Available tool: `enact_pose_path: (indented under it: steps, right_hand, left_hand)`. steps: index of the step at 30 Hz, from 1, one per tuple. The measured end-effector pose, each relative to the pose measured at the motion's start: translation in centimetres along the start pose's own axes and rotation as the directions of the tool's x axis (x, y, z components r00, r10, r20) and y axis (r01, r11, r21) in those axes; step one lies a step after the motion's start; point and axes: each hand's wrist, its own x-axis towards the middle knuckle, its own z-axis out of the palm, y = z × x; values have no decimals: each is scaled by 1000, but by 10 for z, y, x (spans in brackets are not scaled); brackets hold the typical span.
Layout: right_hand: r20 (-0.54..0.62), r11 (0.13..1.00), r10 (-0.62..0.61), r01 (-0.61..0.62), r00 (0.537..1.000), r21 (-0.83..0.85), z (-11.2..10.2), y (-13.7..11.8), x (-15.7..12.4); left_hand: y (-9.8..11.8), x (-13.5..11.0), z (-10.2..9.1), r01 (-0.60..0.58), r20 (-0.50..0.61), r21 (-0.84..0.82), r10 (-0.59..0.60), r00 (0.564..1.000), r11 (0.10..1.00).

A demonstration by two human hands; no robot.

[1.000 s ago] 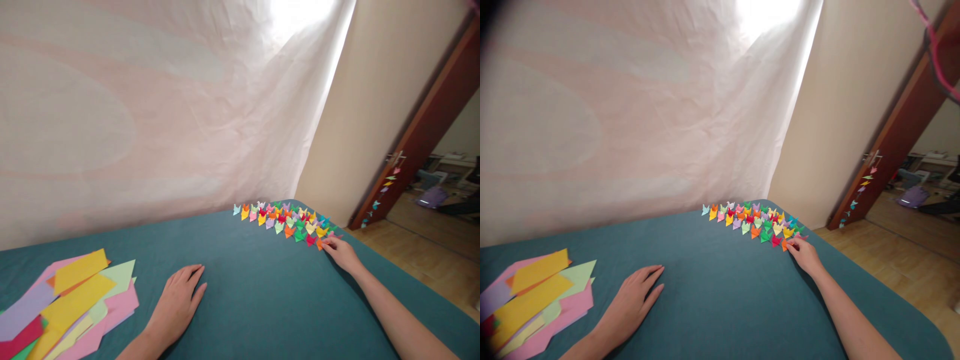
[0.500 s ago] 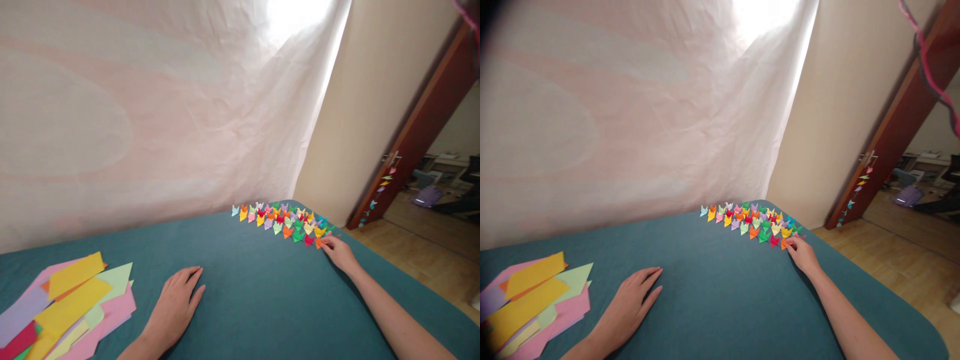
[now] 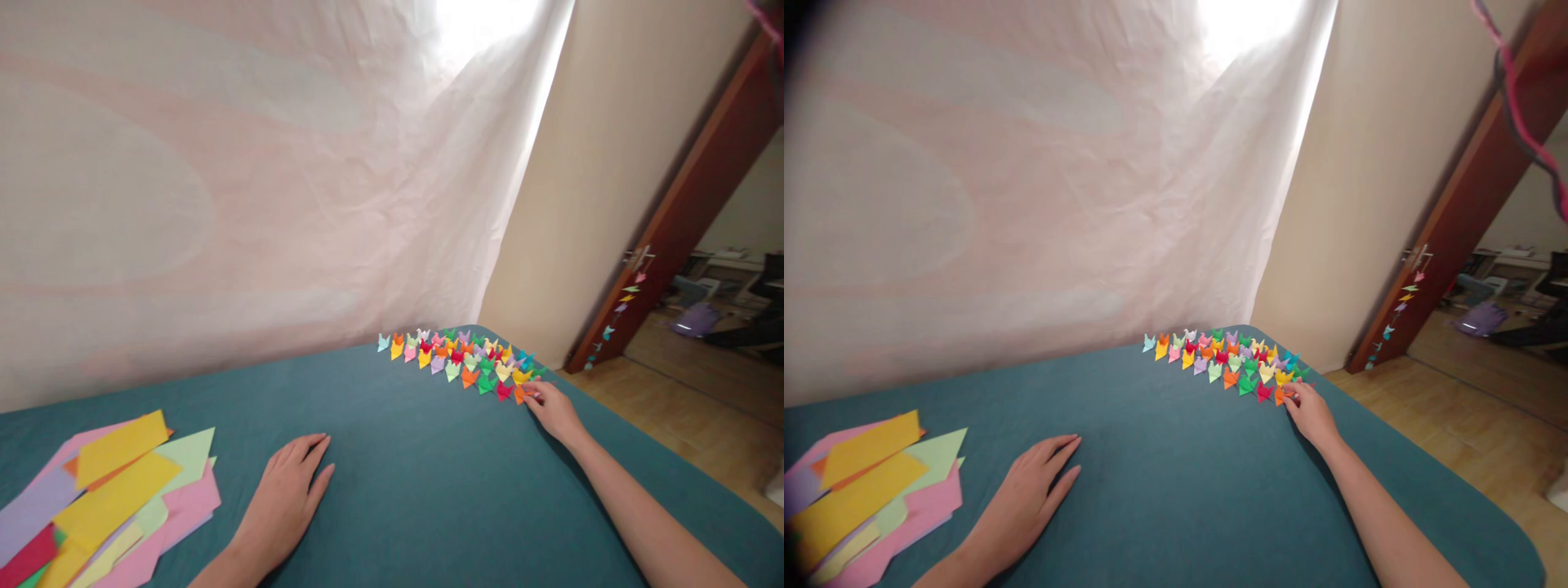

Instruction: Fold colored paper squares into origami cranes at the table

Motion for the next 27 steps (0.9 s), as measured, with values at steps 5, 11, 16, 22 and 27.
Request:
enact_pose_path:
  steps: [5, 11, 16, 22, 27]
  right_hand:
    - [-61, 999, -19, 17, 998, -32, -13, -11, 0]
    - [-64, 993, -114, 115, 991, 22, -15, -57, -5]
    - [173, 931, -334, 296, 926, 215, 6, -134, -23]
    - [433, 767, -623, 398, 651, 503, 33, -256, -61]
    - [419, 662, -736, 435, 532, 610, 51, -327, -80]
  left_hand:
    - [2, 0, -2, 7, 7, -14, -7, 1000, 1000]
    - [14, -3, -12, 45, 31, -42, -43, 999, 998]
    - [22, -9, -20, 68, 57, -58, -65, 996, 996]
    - [24, -14, -21, 74, 68, -71, -69, 995, 995]
    - [24, -9, -35, 59, 157, 17, -61, 986, 998]
